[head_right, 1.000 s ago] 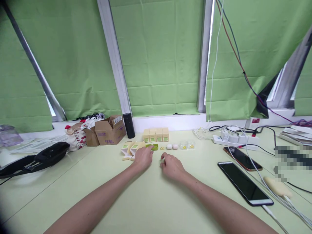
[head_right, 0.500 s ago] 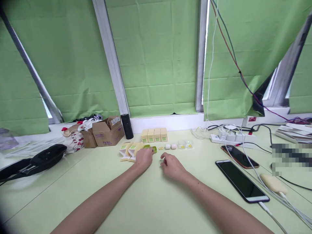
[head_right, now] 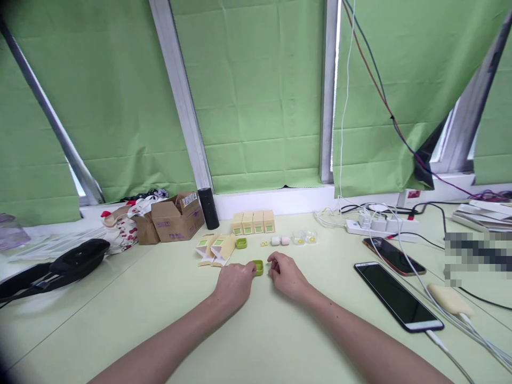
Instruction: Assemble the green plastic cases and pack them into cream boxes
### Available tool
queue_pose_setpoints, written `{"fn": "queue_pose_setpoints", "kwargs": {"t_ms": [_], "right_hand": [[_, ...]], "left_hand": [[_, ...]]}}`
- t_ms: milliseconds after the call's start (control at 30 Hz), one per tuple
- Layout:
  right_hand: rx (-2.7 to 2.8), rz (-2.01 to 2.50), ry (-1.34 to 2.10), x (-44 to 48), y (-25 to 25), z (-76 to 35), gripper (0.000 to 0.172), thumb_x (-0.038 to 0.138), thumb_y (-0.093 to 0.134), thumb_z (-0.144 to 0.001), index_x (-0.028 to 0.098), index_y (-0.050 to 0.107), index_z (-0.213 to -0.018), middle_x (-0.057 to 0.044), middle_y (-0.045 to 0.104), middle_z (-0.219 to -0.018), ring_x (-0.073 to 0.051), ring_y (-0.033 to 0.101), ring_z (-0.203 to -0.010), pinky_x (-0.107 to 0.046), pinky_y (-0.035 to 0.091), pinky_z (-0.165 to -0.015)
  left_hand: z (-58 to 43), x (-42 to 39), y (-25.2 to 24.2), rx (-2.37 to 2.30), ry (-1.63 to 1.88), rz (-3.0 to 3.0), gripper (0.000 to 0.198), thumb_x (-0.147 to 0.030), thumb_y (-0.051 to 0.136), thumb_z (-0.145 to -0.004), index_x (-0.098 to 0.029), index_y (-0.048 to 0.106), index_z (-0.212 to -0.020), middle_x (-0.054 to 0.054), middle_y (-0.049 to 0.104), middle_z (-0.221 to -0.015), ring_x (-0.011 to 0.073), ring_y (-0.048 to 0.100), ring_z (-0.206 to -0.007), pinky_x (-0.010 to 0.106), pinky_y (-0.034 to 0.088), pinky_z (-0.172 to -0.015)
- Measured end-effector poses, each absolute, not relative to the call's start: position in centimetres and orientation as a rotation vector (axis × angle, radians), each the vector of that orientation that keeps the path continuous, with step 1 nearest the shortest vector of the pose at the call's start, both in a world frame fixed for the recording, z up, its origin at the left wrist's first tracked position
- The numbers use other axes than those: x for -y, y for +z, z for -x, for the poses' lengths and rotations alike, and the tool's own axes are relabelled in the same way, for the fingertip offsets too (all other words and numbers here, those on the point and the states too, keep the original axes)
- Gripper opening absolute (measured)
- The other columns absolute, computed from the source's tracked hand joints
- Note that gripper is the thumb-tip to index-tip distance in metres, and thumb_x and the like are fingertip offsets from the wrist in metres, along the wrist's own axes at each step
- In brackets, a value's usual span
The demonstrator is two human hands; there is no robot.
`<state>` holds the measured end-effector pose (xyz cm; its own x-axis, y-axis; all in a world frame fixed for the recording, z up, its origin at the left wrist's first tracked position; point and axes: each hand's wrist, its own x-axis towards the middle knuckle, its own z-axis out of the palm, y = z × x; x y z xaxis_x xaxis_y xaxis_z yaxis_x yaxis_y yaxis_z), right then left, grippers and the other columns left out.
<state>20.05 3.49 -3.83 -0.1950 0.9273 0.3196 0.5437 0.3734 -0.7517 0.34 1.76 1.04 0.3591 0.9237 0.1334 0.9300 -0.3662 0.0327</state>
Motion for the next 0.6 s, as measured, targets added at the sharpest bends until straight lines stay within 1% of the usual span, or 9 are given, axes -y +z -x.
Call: {"fn": "queue_pose_setpoints", "kwargs": {"t_ms": [100,167,233,300,400,467,533,600], "right_hand": [[1.853,1.266,0.651,-3.5,-4.0,-20.1,0.025,0.01,0.056,-0.084,0.022,0.062,-0.105,-0.004,0.072,-0.089,-0.02,0.068,-0.081,-0.032,0.053,-0.074],[1.857,1.283,0.63,-3.5,-4.1,-20.1,0.028,0.011,0.059,-0.083,0.021,0.063,-0.108,-0.005,0.072,-0.097,-0.02,0.068,-0.083,-0.032,0.053,-0.075],[1.865,1.309,0.609,-3.4,-4.0,-20.1,0.033,0.013,0.062,-0.082,0.02,0.063,-0.114,-0.007,0.071,-0.106,-0.02,0.068,-0.086,-0.033,0.052,-0.077],[1.885,1.335,0.588,-3.2,-3.9,-20.0,0.038,0.015,0.066,-0.082,0.02,0.063,-0.119,-0.008,0.07,-0.114,-0.02,0.068,-0.089,-0.033,0.052,-0.079],[1.938,1.391,0.547,-2.9,-3.5,-19.5,0.041,0.021,0.069,-0.085,0.021,0.063,-0.126,-0.009,0.067,-0.121,-0.022,0.068,-0.095,-0.033,0.051,-0.08],[1.976,1.436,0.503,-2.8,-3.3,-19.1,0.043,0.027,0.07,-0.088,0.022,0.062,-0.129,-0.01,0.066,-0.123,-0.024,0.068,-0.102,-0.034,0.05,-0.082],[2.018,1.467,0.446,-2.8,-3.1,-18.7,0.041,0.03,0.07,-0.09,0.023,0.063,-0.129,-0.01,0.066,-0.123,-0.026,0.068,-0.107,-0.034,0.049,-0.083],[2.044,1.477,0.409,-2.8,-3.1,-18.5,0.036,0.028,0.069,-0.091,0.024,0.065,-0.126,-0.009,0.065,-0.121,-0.025,0.068,-0.107,-0.033,0.048,-0.083]], "left_hand": [[0.1,-1.4,0.7,1.742,-0.301,2.587,0.025,-0.024,0.048,-0.097,-0.022,0.069,-0.111,0.014,0.078,-0.092,0.0331,0.073,-0.091,0.038,0.046,-0.08],[0.4,-1.5,0.9,1.749,-0.392,2.592,0.026,-0.029,0.05,-0.098,-0.023,0.066,-0.118,0.013,0.078,-0.093,0.0331,0.073,-0.091,0.038,0.046,-0.081],[0.8,-1.7,1.2,1.762,-0.468,2.567,0.029,-0.031,0.053,-0.097,-0.023,0.062,-0.124,0.012,0.077,-0.092,0.0328,0.072,-0.091,0.039,0.045,-0.083],[1.1,-2.0,1.5,1.753,-0.543,2.544,0.034,-0.032,0.058,-0.095,-0.021,0.061,-0.127,0.011,0.076,-0.09,0.0328,0.071,-0.093,0.041,0.043,-0.089],[1.4,-2.6,1.6,1.739,-0.644,2.588,0.043,-0.032,0.067,-0.089,-0.019,0.062,-0.129,0.01,0.074,-0.095,0.0335,0.066,-0.106,0.044,0.038,-0.098],[1.4,-2.9,1.3,1.782,-0.665,2.643,0.043,-0.032,0.07,-0.087,-0.02,0.065,-0.128,0.01,0.073,-0.101,0.034,0.062,-0.113,0.044,0.037,-0.099],[1.4,-3.1,0.9,1.8,-0.673,2.696,0.036,-0.033,0.071,-0.086,-0.022,0.069,-0.121,0.011,0.071,-0.108,0.0337,0.059,-0.117,0.045,0.037,-0.1],[1.3,-3.2,0.5,1.776,-0.704,2.736,0.031,-0.032,0.072,-0.086,-0.023,0.07,-0.116,0.011,0.068,-0.113,0.0327,0.057,-0.118,0.045,0.037,-0.1]]}}
